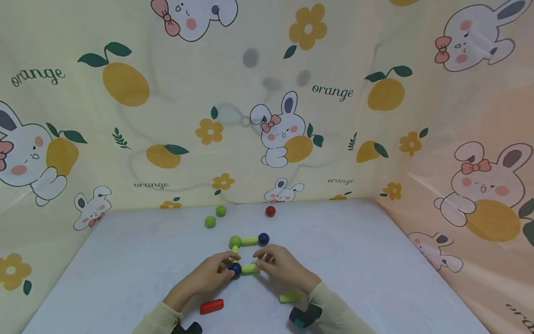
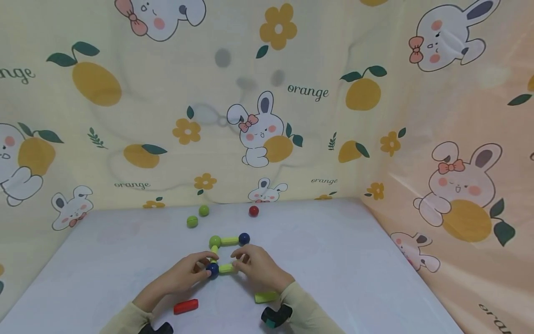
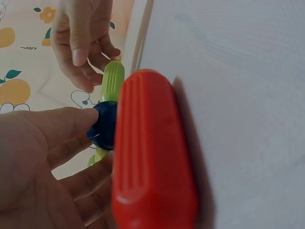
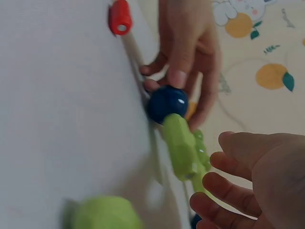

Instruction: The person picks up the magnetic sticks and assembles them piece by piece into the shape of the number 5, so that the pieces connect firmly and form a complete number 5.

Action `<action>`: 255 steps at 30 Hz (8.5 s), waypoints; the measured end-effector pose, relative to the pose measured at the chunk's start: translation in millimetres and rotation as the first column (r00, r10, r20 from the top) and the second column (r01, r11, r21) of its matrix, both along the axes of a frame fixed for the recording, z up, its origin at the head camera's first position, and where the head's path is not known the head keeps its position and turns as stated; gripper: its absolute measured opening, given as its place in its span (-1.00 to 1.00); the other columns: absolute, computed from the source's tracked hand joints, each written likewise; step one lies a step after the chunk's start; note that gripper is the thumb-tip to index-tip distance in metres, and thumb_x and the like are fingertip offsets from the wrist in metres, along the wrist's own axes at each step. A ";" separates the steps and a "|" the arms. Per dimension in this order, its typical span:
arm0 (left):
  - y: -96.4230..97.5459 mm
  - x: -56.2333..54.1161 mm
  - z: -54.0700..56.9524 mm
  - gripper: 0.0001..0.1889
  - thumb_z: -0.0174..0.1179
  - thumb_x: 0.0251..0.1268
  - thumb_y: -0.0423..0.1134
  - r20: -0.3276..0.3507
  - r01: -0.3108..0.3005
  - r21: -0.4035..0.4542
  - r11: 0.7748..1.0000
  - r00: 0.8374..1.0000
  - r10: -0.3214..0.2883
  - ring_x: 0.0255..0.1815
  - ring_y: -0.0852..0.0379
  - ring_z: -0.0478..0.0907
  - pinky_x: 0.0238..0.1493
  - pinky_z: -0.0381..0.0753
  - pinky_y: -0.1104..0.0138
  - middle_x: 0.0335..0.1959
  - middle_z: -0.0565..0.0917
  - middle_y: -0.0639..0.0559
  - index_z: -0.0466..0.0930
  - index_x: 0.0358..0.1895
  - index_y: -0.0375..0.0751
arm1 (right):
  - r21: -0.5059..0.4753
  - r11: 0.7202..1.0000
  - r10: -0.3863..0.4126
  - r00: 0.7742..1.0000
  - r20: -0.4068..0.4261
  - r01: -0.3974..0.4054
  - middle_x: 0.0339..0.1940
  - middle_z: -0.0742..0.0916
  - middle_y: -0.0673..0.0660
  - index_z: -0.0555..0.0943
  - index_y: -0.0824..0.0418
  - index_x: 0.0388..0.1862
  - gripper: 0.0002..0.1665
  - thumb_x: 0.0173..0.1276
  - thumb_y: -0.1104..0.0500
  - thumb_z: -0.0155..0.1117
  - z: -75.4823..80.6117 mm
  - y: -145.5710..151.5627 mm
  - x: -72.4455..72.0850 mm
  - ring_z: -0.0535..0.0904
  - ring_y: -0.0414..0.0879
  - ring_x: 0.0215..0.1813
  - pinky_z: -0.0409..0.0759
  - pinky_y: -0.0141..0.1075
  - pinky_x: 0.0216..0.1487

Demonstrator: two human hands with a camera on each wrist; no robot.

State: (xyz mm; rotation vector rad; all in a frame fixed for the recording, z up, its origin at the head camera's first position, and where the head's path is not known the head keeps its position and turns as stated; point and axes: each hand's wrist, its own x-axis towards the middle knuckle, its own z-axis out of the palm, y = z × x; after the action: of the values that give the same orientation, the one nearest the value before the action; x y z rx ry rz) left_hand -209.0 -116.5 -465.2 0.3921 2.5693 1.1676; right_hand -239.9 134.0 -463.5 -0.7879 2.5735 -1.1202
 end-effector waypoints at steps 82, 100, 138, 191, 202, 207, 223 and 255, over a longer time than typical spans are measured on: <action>2.5 0.6 -1.6 -0.60 0.22 0.40 -0.30 -0.017 0.018 0.017 1.000 1.000 -0.018 0.00 0.00 0.62 0.06 0.66 -0.03 0.04 0.66 -0.10 0.53 0.26 -0.04 | -0.099 0.928 -0.358 0.933 0.041 0.360 0.25 0.64 0.25 0.56 0.20 0.29 -0.52 0.40 0.36 0.26 -15.3 15.7 -139.5 0.58 0.09 0.17 0.64 -0.11 0.19; 2.9 1.7 -0.5 -0.60 0.24 0.39 -0.29 0.002 -0.008 -0.004 1.000 1.000 0.008 -0.02 0.02 0.62 0.02 0.67 0.00 0.04 0.66 -0.09 0.54 0.26 -0.01 | -0.153 0.947 -0.291 0.956 -0.041 0.281 0.25 0.66 0.26 0.59 0.24 0.25 -0.52 0.35 0.36 0.33 0.7 28.6 -127.8 0.61 0.08 0.00 0.60 -0.27 -0.01; 2.3 1.2 -0.9 -0.61 0.22 0.41 -0.28 0.000 -0.003 -0.003 1.000 1.000 0.003 0.02 0.01 0.61 0.08 0.64 -0.05 0.07 0.66 -0.09 0.54 0.27 0.01 | -0.178 0.982 -0.055 0.998 0.003 0.055 0.19 0.69 0.23 0.56 0.26 0.28 -0.55 0.43 0.25 0.30 13.8 36.3 -53.9 0.63 -0.12 -0.20 0.59 -0.38 -0.13; 3.2 1.3 -2.7 -0.61 0.23 0.40 -0.28 -0.019 -0.007 -0.020 1.000 1.000 0.006 0.00 0.01 0.62 0.08 0.65 -0.05 0.04 0.66 -0.09 0.55 0.26 0.00 | 0.003 0.998 0.062 0.983 0.173 -0.063 0.01 0.70 0.04 0.59 0.03 0.08 -0.71 0.41 0.23 0.33 -8.3 33.4 -13.4 0.56 -0.13 -0.15 0.55 -0.43 -0.11; 4.0 2.9 -0.6 -0.61 0.23 0.40 -0.29 -0.016 -0.011 -0.022 1.000 1.000 0.010 -0.02 0.02 0.61 0.08 0.65 -0.04 0.05 0.66 -0.09 0.55 0.26 -0.02 | 0.002 0.997 0.072 0.980 0.188 -0.073 0.06 0.71 0.05 0.59 0.07 0.15 -0.64 0.40 0.22 0.35 -5.7 36.2 -12.7 0.58 -0.12 -0.10 0.58 -0.35 -0.02; 4.4 2.4 -0.6 -0.61 0.22 0.40 -0.28 -0.015 -0.011 -0.021 1.000 1.000 0.011 -0.02 0.03 0.61 0.09 0.65 -0.03 0.06 0.66 -0.09 0.55 0.27 -0.01 | 0.019 0.996 0.077 0.981 0.178 -0.082 0.09 0.70 0.08 0.57 0.09 0.22 -0.58 0.40 0.21 0.34 -3.3 40.2 -13.2 0.59 -0.12 -0.12 0.57 -0.34 -0.03; 5.8 3.0 1.7 -0.60 0.23 0.40 -0.28 0.003 -0.028 -0.033 0.999 1.000 0.029 -0.03 0.05 0.60 0.08 0.65 0.00 0.08 0.66 -0.08 0.54 0.27 0.01 | 0.017 0.998 0.055 0.985 0.166 -0.058 0.09 0.71 0.14 0.59 0.15 0.19 -0.63 0.44 0.17 0.31 2.5 66.4 -5.3 0.62 -0.09 -0.10 0.64 -0.26 0.01; 5.8 4.0 -0.2 -0.60 0.23 0.39 -0.29 -0.019 -0.015 -0.026 1.000 1.000 0.014 -0.02 0.02 0.61 0.08 0.65 -0.04 0.08 0.66 -0.11 0.54 0.26 -0.02 | -0.014 0.996 0.090 0.969 0.229 -0.089 0.01 0.72 0.06 0.62 0.11 0.14 -0.70 0.47 0.13 0.26 -0.2 91.2 33.2 0.57 -0.22 -0.14 0.54 -0.44 -0.09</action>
State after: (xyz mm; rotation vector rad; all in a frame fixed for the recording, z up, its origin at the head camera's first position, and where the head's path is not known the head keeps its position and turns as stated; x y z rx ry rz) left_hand -205.0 -110.7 -465.4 0.3809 2.6052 1.1393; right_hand -206.7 225.2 -463.7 -0.7218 2.3231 -1.1184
